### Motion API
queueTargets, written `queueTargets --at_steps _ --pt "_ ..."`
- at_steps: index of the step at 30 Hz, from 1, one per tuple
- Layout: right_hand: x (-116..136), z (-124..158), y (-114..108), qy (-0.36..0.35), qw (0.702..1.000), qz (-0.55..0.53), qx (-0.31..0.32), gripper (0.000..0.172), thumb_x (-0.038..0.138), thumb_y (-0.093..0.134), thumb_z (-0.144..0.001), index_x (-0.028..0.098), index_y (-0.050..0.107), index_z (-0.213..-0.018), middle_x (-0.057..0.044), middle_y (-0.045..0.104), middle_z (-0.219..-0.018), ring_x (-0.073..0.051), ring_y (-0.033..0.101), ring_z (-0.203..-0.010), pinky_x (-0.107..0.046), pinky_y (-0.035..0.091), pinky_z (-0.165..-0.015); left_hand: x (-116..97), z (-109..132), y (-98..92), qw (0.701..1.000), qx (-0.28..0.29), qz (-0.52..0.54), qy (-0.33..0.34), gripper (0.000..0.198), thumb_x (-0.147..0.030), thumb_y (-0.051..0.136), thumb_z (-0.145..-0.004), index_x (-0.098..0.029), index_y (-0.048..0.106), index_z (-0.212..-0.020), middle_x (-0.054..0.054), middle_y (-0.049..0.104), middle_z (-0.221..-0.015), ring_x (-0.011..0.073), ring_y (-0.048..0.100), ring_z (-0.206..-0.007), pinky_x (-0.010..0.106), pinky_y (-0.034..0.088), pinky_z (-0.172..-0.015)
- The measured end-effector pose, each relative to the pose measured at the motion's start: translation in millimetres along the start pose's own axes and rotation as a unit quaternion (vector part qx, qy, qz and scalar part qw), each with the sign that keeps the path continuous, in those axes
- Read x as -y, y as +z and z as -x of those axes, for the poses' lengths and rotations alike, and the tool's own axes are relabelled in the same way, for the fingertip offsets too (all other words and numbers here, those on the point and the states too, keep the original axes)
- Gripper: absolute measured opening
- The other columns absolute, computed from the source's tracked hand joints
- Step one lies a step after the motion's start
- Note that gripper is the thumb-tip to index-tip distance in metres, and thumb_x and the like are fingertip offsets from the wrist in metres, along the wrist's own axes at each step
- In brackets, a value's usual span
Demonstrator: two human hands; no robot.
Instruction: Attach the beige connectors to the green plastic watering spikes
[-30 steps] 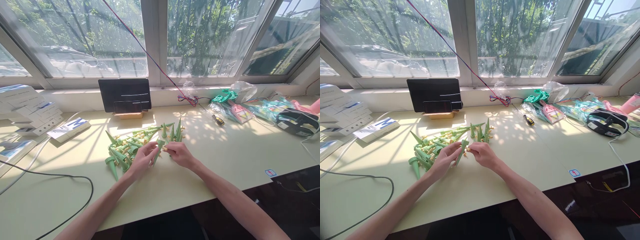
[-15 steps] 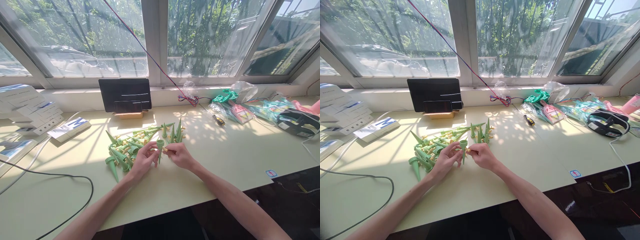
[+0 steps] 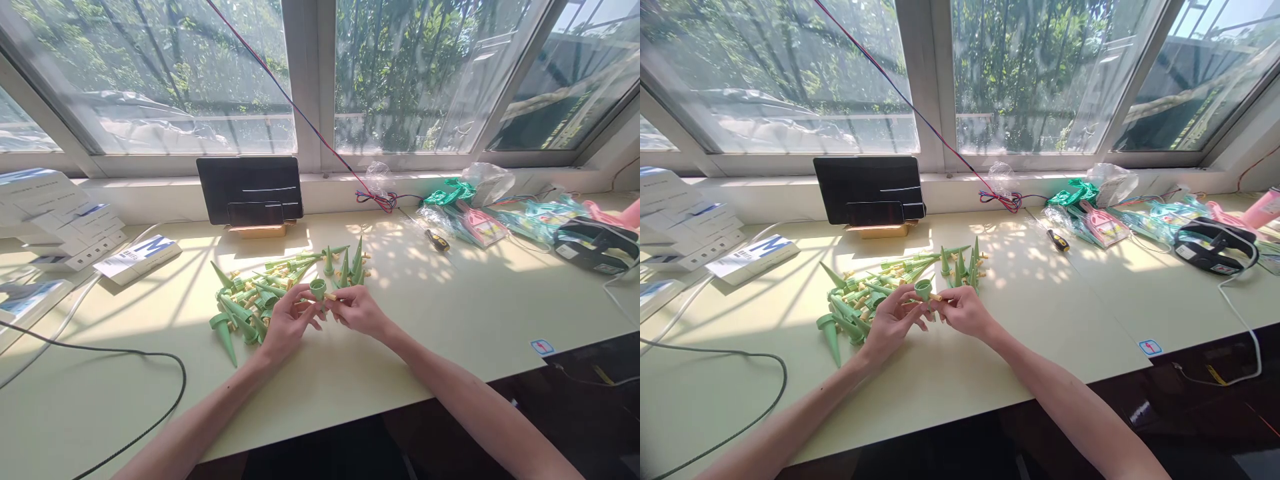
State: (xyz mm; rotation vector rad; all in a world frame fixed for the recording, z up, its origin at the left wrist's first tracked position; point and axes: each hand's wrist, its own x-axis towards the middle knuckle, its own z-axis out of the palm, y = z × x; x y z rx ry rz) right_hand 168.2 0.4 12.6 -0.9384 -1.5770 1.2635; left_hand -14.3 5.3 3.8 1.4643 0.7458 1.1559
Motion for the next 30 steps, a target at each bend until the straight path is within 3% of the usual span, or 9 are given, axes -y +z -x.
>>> queueTargets --at_steps 6,15,18,24,30 --pt "8 1 -2 0.039 0.997 -0.065 0.026 0.041 0.048 0.064 -0.088 0.015 0.059 -0.064 0.005 0.046 -0.050 -0.005 0.033 -0.038 -0.023 0.025 -0.039 0 2 1.3 1.000 -0.009 -0.009 -0.001 0.028 -0.030 0.068 -0.087 -0.023 0.056 -0.111 0.002 0.062 -0.098 0.0196 0.071 -0.081 0.034 0.065 -0.061" --pt "9 1 -2 0.066 0.988 -0.125 0.058 0.041 0.049 0.064 -0.088 0.013 0.062 -0.069 0.006 0.044 -0.049 -0.003 0.029 -0.035 -0.022 0.017 -0.038 0 1 1.5 0.999 -0.015 -0.027 0.006 0.029 -0.036 0.069 -0.087 -0.022 0.058 -0.109 0.004 0.066 -0.101 0.0187 0.071 -0.080 0.035 0.065 -0.063" --pt "9 2 -1 0.055 0.990 -0.113 0.066 0.040 0.049 0.063 -0.089 0.014 0.062 -0.070 0.006 0.045 -0.049 -0.003 0.031 -0.036 -0.022 0.020 -0.038 -4 0 1.4 0.999 -0.003 -0.040 0.009 0.025 -0.037 0.067 -0.088 -0.020 0.060 -0.105 0.005 0.069 -0.095 0.0197 0.070 -0.080 0.032 0.062 -0.059" --pt "3 0 -1 0.043 0.997 -0.037 0.044 0.037 0.046 0.062 -0.088 0.016 0.059 -0.066 0.005 0.045 -0.049 -0.005 0.034 -0.038 -0.022 0.027 -0.039 -8 1 2.4 0.998 -0.006 -0.063 -0.003 0.020 -0.036 0.066 -0.089 -0.020 0.055 -0.096 -0.001 0.064 -0.074 0.0111 0.059 -0.053 0.026 0.054 -0.048" --pt "0 -1 -4 -0.018 0.998 0.066 0.014 0.029 0.033 0.058 -0.086 0.017 0.057 -0.063 0.003 0.048 -0.052 -0.008 0.042 -0.048 -0.022 0.034 -0.046 -13 3 4.0 0.995 0.003 -0.089 -0.039 0.023 -0.040 0.063 -0.091 -0.020 0.054 -0.097 -0.003 0.061 -0.066 0.0082 0.052 -0.042 0.021 0.043 -0.040"
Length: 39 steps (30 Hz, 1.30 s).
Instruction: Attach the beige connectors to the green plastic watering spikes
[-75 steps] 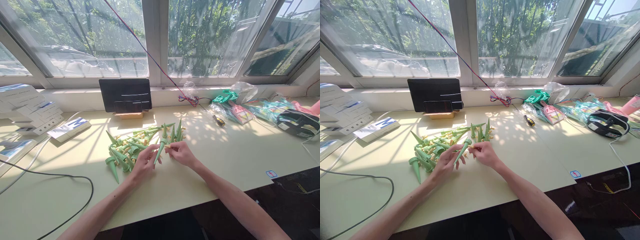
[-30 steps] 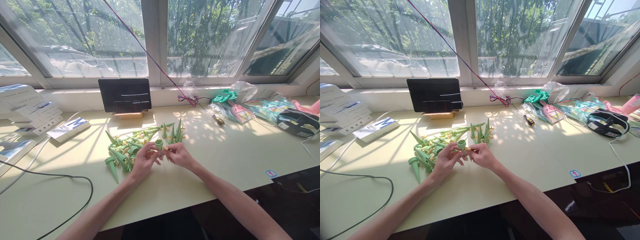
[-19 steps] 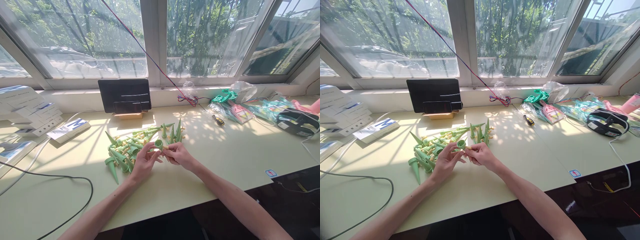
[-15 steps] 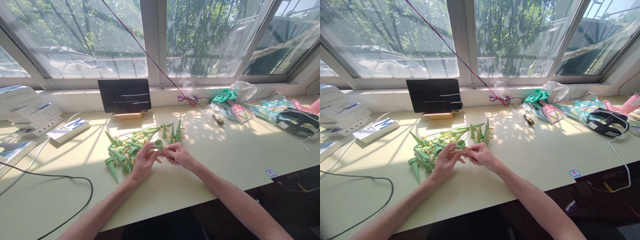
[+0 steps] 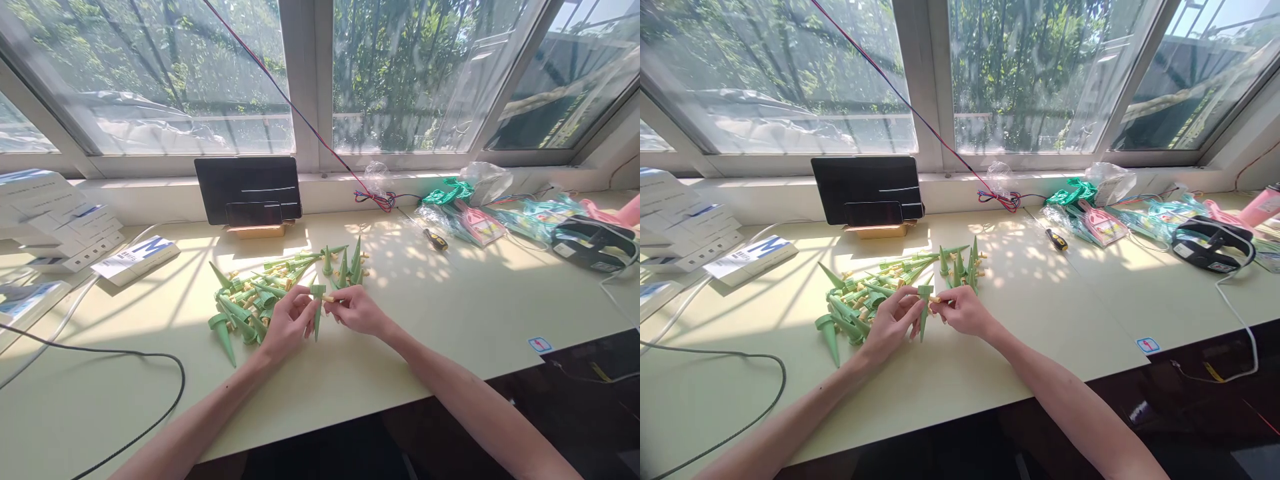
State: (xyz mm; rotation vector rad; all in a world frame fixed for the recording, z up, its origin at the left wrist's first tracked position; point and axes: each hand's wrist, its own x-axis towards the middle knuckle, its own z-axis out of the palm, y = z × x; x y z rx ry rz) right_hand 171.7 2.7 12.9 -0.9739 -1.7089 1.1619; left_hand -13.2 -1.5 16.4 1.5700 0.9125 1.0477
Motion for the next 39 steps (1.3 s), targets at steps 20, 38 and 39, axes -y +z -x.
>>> queueTargets --at_steps 20,38,39 --pt "6 1 0 0.075 0.990 -0.111 0.048 0.041 0.051 0.064 -0.085 0.016 0.059 -0.065 0.006 0.043 -0.049 -0.006 0.033 -0.039 -0.022 0.027 -0.039 1 -1 1.9 0.999 0.009 0.036 -0.001 0.027 -0.040 0.068 -0.087 -0.021 0.049 -0.094 -0.001 0.065 -0.073 0.0116 0.058 -0.051 0.026 0.052 -0.048" --pt "1 3 11 -0.041 0.998 0.051 -0.025 0.034 0.034 0.062 -0.085 0.018 0.046 -0.060 0.004 0.043 -0.055 -0.008 0.035 -0.051 -0.022 0.028 -0.048 5 -3 5.5 0.985 0.039 0.120 -0.120 0.029 -0.041 0.072 -0.082 -0.015 0.060 -0.082 -0.004 0.049 -0.060 0.0086 0.048 -0.050 0.021 0.043 -0.045" --pt "0 4 12 -0.043 0.997 0.052 -0.027 0.033 0.033 0.060 -0.086 0.018 0.046 -0.060 0.005 0.042 -0.055 -0.008 0.034 -0.051 -0.022 0.028 -0.048 5 -3 5.6 0.985 0.041 0.119 -0.118 0.028 -0.041 0.071 -0.083 -0.015 0.060 -0.082 -0.005 0.048 -0.060 0.0083 0.047 -0.049 0.021 0.043 -0.045"
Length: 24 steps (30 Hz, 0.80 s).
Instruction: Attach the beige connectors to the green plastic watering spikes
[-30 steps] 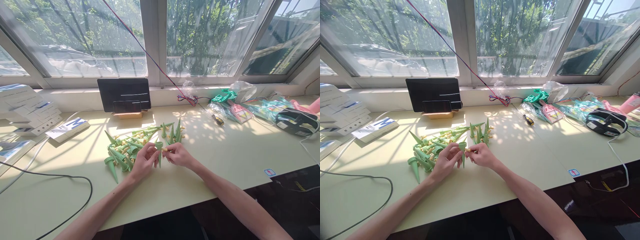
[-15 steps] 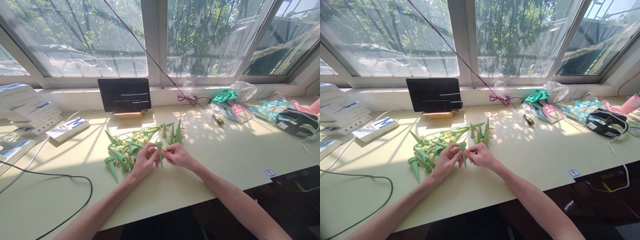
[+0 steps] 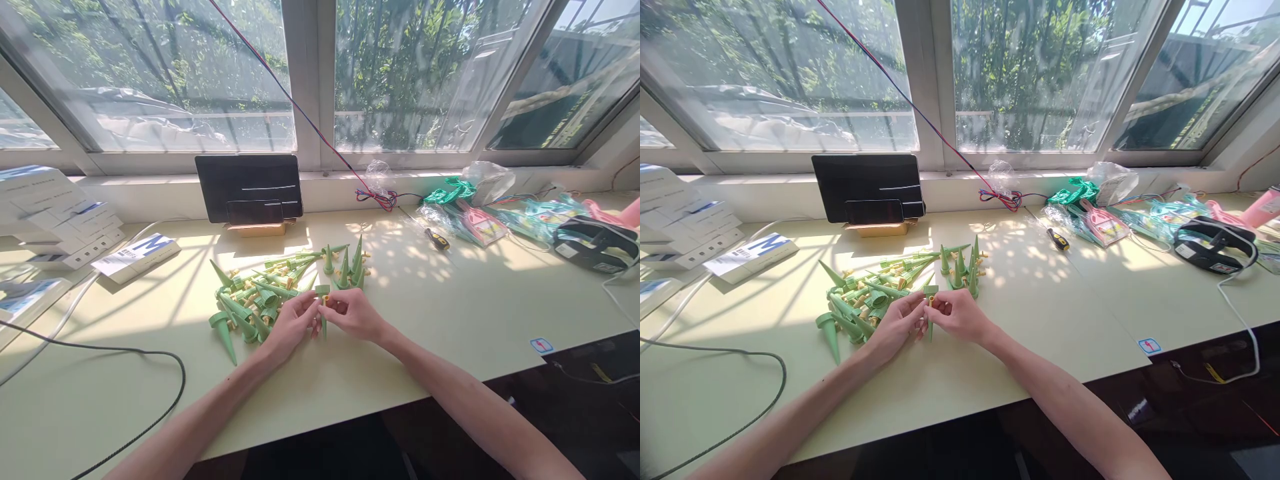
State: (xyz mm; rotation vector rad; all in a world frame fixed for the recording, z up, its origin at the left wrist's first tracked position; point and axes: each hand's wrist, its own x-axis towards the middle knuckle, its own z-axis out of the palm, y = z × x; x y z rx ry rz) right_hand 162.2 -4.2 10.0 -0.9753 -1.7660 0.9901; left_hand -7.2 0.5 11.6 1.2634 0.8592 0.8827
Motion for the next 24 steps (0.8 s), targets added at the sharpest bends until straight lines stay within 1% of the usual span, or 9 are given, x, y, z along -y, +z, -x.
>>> queueTargets --at_steps 5,9,12,16,20,24 --pt "1.1 0.6 0.9 -0.002 1.000 -0.003 -0.002 0.031 0.030 0.058 -0.085 0.018 0.044 -0.060 0.006 0.038 -0.054 -0.007 0.031 -0.050 -0.022 0.026 -0.047 2.4 0.1 -1.1 1.000 0.006 -0.008 0.004 0.027 -0.039 0.069 -0.086 -0.015 0.058 -0.080 -0.005 0.047 -0.060 0.0070 0.045 -0.049 0.019 0.042 -0.044" --pt "0.9 0.7 1.9 -0.004 1.000 -0.005 -0.005 0.031 0.028 0.059 -0.084 0.018 0.042 -0.059 0.006 0.036 -0.053 -0.007 0.030 -0.049 -0.022 0.025 -0.047 2.3 0.4 -1.7 1.000 0.016 -0.012 0.007 0.029 -0.041 0.067 -0.087 -0.015 0.057 -0.079 -0.006 0.045 -0.058 0.0067 0.043 -0.048 0.018 0.041 -0.043" --pt "0.6 0.7 2.6 -0.005 1.000 -0.005 -0.010 0.032 0.029 0.059 -0.085 0.018 0.042 -0.059 0.006 0.037 -0.053 -0.007 0.030 -0.049 -0.021 0.025 -0.047 1.9 0.5 -1.3 1.000 0.013 -0.007 0.004 0.031 -0.043 0.067 -0.087 -0.015 0.056 -0.080 -0.006 0.045 -0.058 0.0067 0.042 -0.049 0.018 0.041 -0.043" --pt "2.0 0.7 1.9 -0.010 1.000 0.001 -0.012 0.032 0.030 0.059 -0.086 0.018 0.044 -0.059 0.006 0.038 -0.052 -0.007 0.030 -0.048 -0.022 0.025 -0.046 3.9 0.1 -0.9 1.000 -0.004 -0.001 0.000 0.031 -0.044 0.068 -0.086 -0.016 0.055 -0.084 -0.005 0.049 -0.061 0.0076 0.046 -0.050 0.020 0.043 -0.044" --pt "2.5 1.2 0.7 -0.014 1.000 0.008 -0.006 0.034 0.033 0.059 -0.087 0.017 0.048 -0.059 0.005 0.039 -0.052 -0.007 0.030 -0.048 -0.022 0.024 -0.045 6.4 -0.3 -1.9 1.000 -0.001 -0.010 0.012 0.029 -0.043 0.066 -0.088 -0.016 0.054 -0.086 -0.005 0.051 -0.063 0.0081 0.048 -0.052 0.021 0.045 -0.048" --pt "2.7 1.2 0.3 -0.006 1.000 0.003 0.000 0.040 0.042 0.063 -0.086 0.017 0.049 -0.058 0.005 0.041 -0.051 -0.007 0.030 -0.048 -0.022 0.024 -0.045 8.0 -0.4 -3.3 1.000 0.004 -0.014 0.020 0.029 -0.042 0.065 -0.089 -0.016 0.054 -0.086 -0.004 0.052 -0.065 0.0083 0.049 -0.053 0.022 0.044 -0.049"
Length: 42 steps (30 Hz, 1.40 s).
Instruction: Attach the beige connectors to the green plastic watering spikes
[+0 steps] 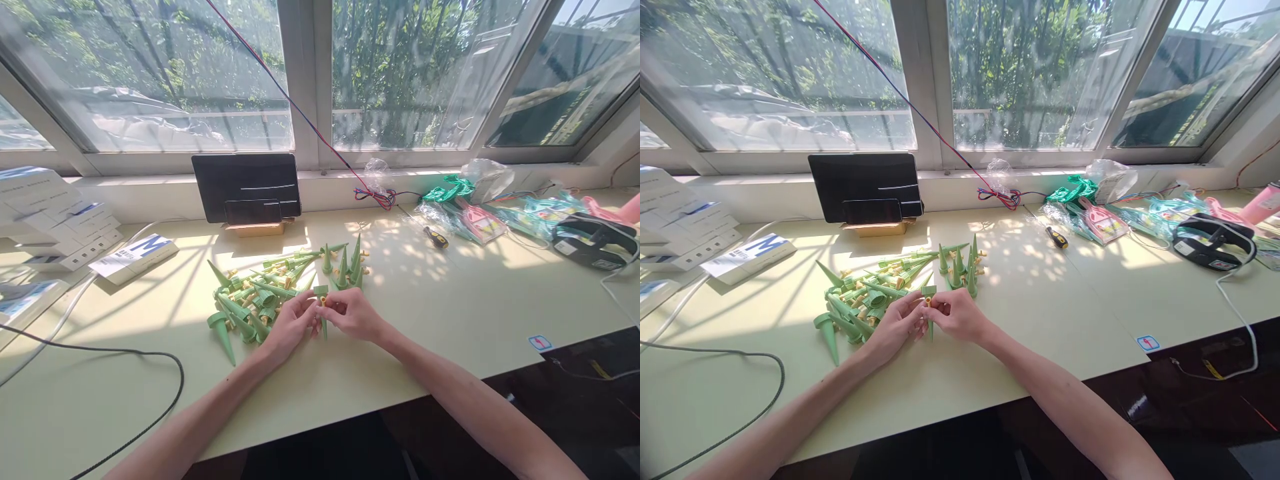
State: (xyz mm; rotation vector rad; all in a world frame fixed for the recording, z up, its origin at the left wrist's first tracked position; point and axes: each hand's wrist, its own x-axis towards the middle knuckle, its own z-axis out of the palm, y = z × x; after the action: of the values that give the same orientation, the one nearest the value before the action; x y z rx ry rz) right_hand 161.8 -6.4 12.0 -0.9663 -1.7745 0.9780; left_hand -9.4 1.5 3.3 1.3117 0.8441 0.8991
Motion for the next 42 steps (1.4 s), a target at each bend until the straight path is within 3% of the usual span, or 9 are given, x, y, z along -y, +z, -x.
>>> queueTargets --at_steps 14,26,31,36,42 --pt "1 -2 -1 0.013 1.000 -0.011 0.004 0.042 0.044 0.066 -0.085 0.016 0.054 -0.056 0.005 0.040 -0.049 -0.007 0.030 -0.047 -0.023 0.024 -0.046 1 1 0.3 1.000 -0.020 -0.005 -0.011 0.033 -0.045 0.068 -0.086 -0.015 0.057 -0.095 -0.004 0.054 -0.064 0.0097 0.051 -0.053 0.024 0.044 -0.050" --pt "2 -2 -1 0.015 1.000 -0.024 0.003 0.041 0.044 0.067 -0.085 0.017 0.051 -0.059 0.004 0.047 -0.052 -0.007 0.034 -0.048 -0.022 0.027 -0.045 -2 0 1.2 0.999 -0.022 0.012 -0.027 0.033 -0.045 0.068 -0.085 -0.015 0.054 -0.085 -0.003 0.051 -0.068 0.0090 0.049 -0.055 0.022 0.044 -0.048" --pt "4 -2 -2 0.006 1.000 0.008 -0.005 0.043 0.047 0.064 -0.086 0.017 0.050 -0.058 0.004 0.045 -0.052 -0.008 0.035 -0.050 -0.022 0.028 -0.046 -3 0 0.9 0.999 -0.039 0.007 -0.025 0.033 -0.045 0.068 -0.086 -0.016 0.056 -0.098 -0.004 0.053 -0.065 0.0092 0.048 -0.053 0.022 0.043 -0.048" --pt "4 -2 -5 0.005 0.997 0.055 -0.051 0.047 0.050 0.062 -0.086 0.018 0.048 -0.055 0.004 0.042 -0.051 -0.008 0.033 -0.050 -0.023 0.028 -0.047 -10 3 3.5 0.996 -0.065 -0.051 0.015 0.047 -0.046 0.066 -0.087 -0.017 0.053 -0.121 -0.005 0.053 -0.061 0.0104 0.048 -0.048 0.024 0.043 -0.048" --pt "4 -4 -11 0.023 0.983 0.058 -0.175 0.046 0.050 0.055 -0.092 0.017 0.055 -0.059 0.003 0.043 -0.050 -0.009 0.036 -0.047 -0.024 0.030 -0.046 -15 8 8.5 0.975 -0.118 -0.179 0.052 0.048 -0.043 0.059 -0.091 -0.020 0.050 -0.131 -0.003 0.059 -0.068 0.0111 0.051 -0.050 0.024 0.042 -0.049"
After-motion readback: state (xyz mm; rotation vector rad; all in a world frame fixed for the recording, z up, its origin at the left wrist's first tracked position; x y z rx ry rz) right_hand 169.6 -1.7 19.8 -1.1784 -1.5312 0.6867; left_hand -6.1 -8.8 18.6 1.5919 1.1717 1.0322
